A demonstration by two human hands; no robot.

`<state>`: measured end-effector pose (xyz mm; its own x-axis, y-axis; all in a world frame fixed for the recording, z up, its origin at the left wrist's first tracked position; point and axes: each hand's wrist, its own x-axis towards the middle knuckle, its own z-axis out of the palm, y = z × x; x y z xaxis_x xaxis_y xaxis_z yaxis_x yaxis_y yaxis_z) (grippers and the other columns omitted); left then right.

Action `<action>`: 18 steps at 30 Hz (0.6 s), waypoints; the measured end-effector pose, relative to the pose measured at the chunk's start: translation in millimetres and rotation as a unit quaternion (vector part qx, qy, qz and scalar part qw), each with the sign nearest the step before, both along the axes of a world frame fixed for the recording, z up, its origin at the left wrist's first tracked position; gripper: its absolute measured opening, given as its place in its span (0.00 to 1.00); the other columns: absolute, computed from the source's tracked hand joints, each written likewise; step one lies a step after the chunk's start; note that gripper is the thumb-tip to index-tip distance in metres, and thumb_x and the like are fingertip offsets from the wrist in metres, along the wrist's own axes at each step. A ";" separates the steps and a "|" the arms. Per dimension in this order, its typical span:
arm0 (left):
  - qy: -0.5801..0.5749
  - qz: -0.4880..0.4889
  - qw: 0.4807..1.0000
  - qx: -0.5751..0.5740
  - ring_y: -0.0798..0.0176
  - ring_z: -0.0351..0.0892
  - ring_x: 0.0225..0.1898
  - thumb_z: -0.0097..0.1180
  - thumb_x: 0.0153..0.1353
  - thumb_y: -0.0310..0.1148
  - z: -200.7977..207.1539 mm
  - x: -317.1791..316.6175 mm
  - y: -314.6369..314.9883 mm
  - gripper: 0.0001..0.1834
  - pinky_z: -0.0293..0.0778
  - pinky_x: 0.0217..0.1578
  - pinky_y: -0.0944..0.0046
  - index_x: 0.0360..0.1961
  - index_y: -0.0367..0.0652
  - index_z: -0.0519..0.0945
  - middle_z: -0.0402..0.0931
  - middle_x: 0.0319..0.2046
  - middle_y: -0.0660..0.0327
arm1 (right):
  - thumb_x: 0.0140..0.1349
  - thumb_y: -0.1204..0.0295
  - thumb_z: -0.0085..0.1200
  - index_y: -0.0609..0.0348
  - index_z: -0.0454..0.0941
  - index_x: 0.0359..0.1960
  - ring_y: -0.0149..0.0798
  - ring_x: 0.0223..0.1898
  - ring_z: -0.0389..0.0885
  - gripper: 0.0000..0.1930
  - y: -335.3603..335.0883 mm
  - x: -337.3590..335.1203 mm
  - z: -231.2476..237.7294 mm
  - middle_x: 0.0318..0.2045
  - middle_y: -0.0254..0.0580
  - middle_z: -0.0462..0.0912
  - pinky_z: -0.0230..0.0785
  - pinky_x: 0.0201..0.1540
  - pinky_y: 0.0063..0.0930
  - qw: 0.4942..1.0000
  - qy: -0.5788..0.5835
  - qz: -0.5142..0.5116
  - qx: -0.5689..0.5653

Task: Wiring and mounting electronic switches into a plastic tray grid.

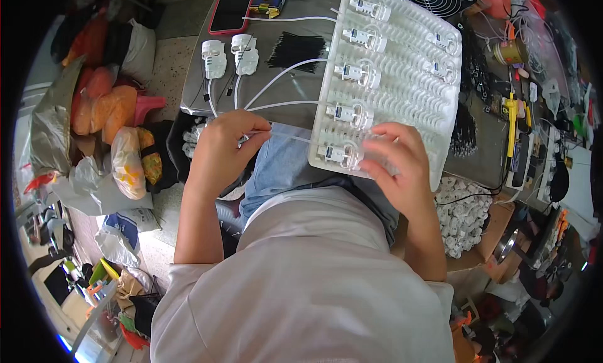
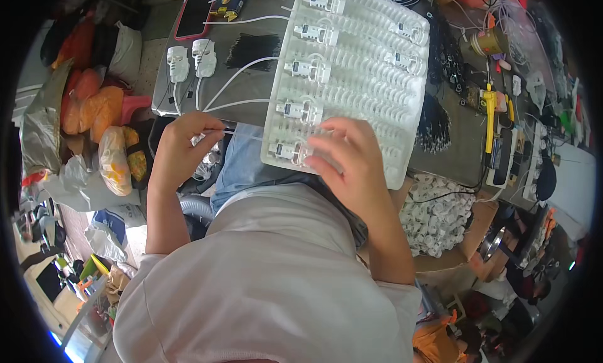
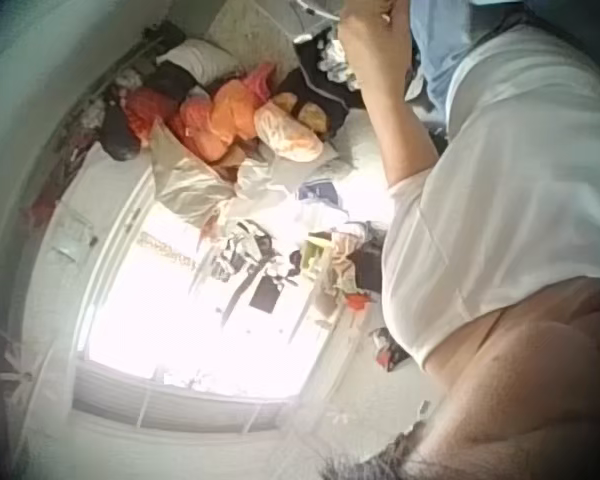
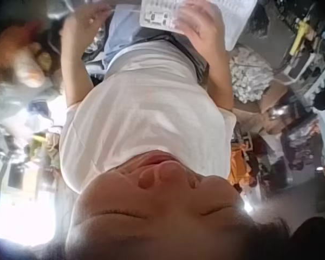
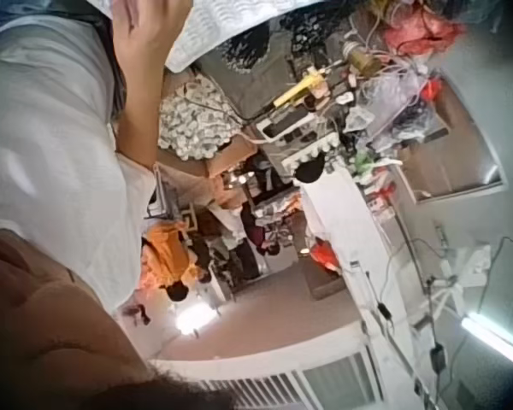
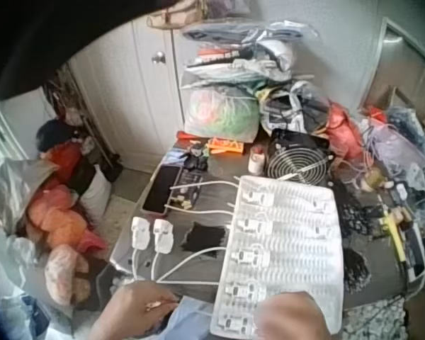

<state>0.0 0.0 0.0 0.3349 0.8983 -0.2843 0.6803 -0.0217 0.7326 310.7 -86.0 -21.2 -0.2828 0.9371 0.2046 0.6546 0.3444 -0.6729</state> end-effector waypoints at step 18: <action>-0.043 -0.068 0.981 0.177 0.51 0.83 0.38 0.68 0.57 0.28 -4.5 29.3 8.7 0.08 0.77 0.35 0.57 0.38 0.40 0.86 0.84 0.37 0.57 | 0.45 0.76 0.77 0.63 0.85 0.47 0.46 0.42 0.80 0.24 45.4 -5.3 -19.8 0.40 0.43 0.82 0.75 0.43 0.36 0.995 0.017 -0.071 0.067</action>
<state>29.3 8.7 -4.5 0.4672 0.8813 0.0711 0.5903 -0.3708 0.7170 305.5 -40.6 -41.1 -0.1397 0.9312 0.3368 0.6812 0.3372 -0.6498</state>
